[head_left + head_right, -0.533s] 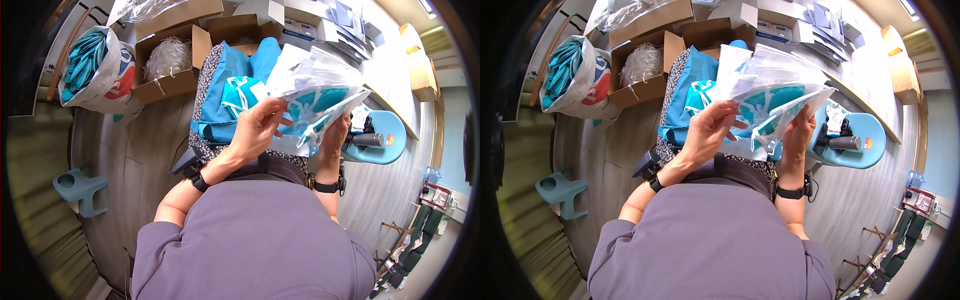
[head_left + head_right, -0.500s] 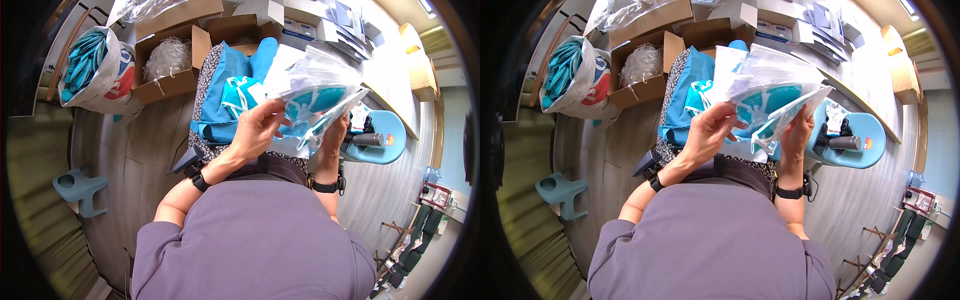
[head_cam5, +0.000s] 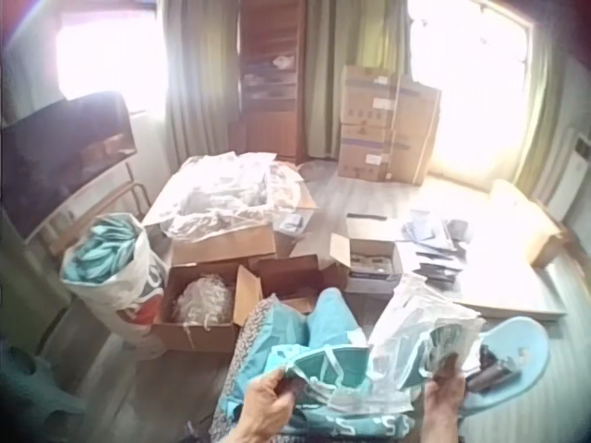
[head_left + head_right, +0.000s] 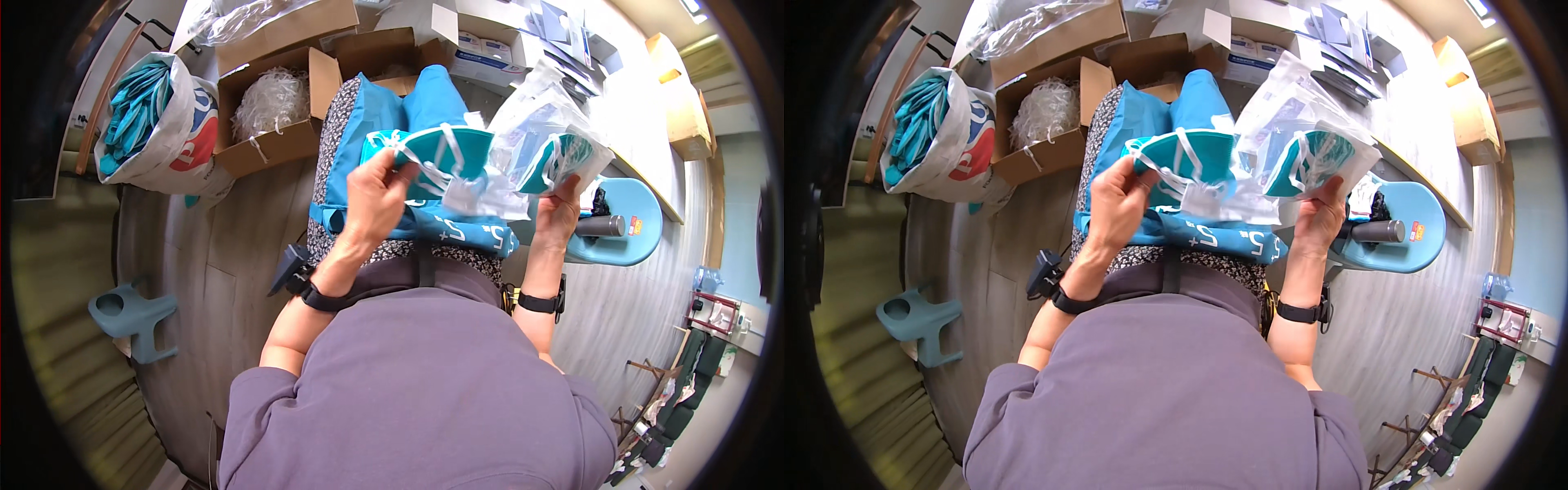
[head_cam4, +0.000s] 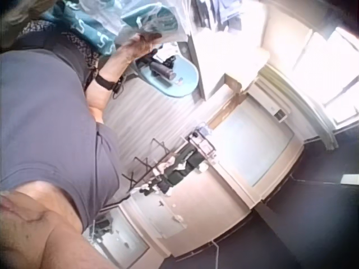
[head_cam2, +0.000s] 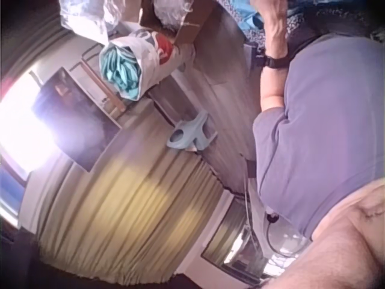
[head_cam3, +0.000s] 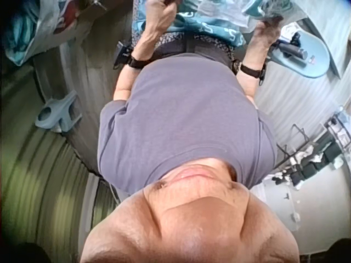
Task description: Taking medical masks out of individual plastic packets and organizing them into stacks.
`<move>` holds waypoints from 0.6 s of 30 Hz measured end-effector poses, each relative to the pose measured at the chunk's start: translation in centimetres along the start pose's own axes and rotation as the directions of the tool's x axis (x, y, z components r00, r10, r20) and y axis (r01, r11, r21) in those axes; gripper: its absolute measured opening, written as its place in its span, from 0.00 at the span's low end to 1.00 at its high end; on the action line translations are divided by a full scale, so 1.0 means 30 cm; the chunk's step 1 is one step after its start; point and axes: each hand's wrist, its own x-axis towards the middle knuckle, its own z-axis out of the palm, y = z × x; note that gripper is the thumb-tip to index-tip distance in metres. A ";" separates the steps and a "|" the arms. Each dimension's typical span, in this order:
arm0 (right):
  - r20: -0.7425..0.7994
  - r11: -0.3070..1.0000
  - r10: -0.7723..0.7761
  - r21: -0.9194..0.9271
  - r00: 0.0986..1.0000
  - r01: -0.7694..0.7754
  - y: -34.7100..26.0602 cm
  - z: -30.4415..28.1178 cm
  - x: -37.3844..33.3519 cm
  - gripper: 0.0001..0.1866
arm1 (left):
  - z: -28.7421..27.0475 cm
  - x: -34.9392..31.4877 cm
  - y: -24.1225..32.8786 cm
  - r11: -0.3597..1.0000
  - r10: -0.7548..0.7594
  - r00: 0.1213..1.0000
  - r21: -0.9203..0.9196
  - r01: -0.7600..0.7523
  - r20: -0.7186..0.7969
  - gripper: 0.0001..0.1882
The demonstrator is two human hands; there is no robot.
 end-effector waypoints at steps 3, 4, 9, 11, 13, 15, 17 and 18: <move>-0.002 1.000 -0.003 0.029 1.000 0.003 -0.010 0.025 -0.012 0.28 | -0.044 0.072 -0.126 0.858 0.062 0.998 0.511 -0.059 0.013 0.11; -0.011 0.999 0.007 0.041 1.000 -0.007 -0.005 0.053 -0.027 0.28 | -0.042 0.056 -0.171 0.753 0.190 0.982 0.644 -0.137 -0.014 0.17; 0.024 0.999 0.025 -0.043 0.999 -0.024 0.034 0.122 -0.093 0.27 | 0.010 -0.010 0.047 0.839 0.471 0.879 0.346 -0.420 -0.075 0.18; 0.037 0.997 0.050 -0.054 0.998 -0.048 0.048 0.135 -0.104 0.27 | 0.032 -0.033 0.098 0.833 0.540 0.840 0.179 -0.524 -0.053 0.13; 0.017 0.997 0.075 -0.036 0.997 -0.075 0.067 0.136 -0.113 0.25 | 0.042 -0.031 0.133 0.741 0.649 0.760 0.207 -0.639 0.027 0.11; -0.003 0.996 0.091 -0.024 0.996 -0.091 0.076 0.146 -0.123 0.25 | 0.039 -0.027 0.166 0.628 0.768 0.640 0.208 -0.749 -0.012 0.12; 0.008 0.996 0.090 -0.025 0.996 -0.090 0.077 0.154 -0.127 0.25 | 0.009 -0.040 0.200 0.645 0.764 0.638 0.121 -0.754 -0.096 0.13; 0.017 0.996 0.088 -0.034 0.996 -0.087 0.077 0.156 -0.126 0.24 | -0.009 -0.031 0.214 0.663 0.748 0.660 0.053 -0.747 -0.064 0.14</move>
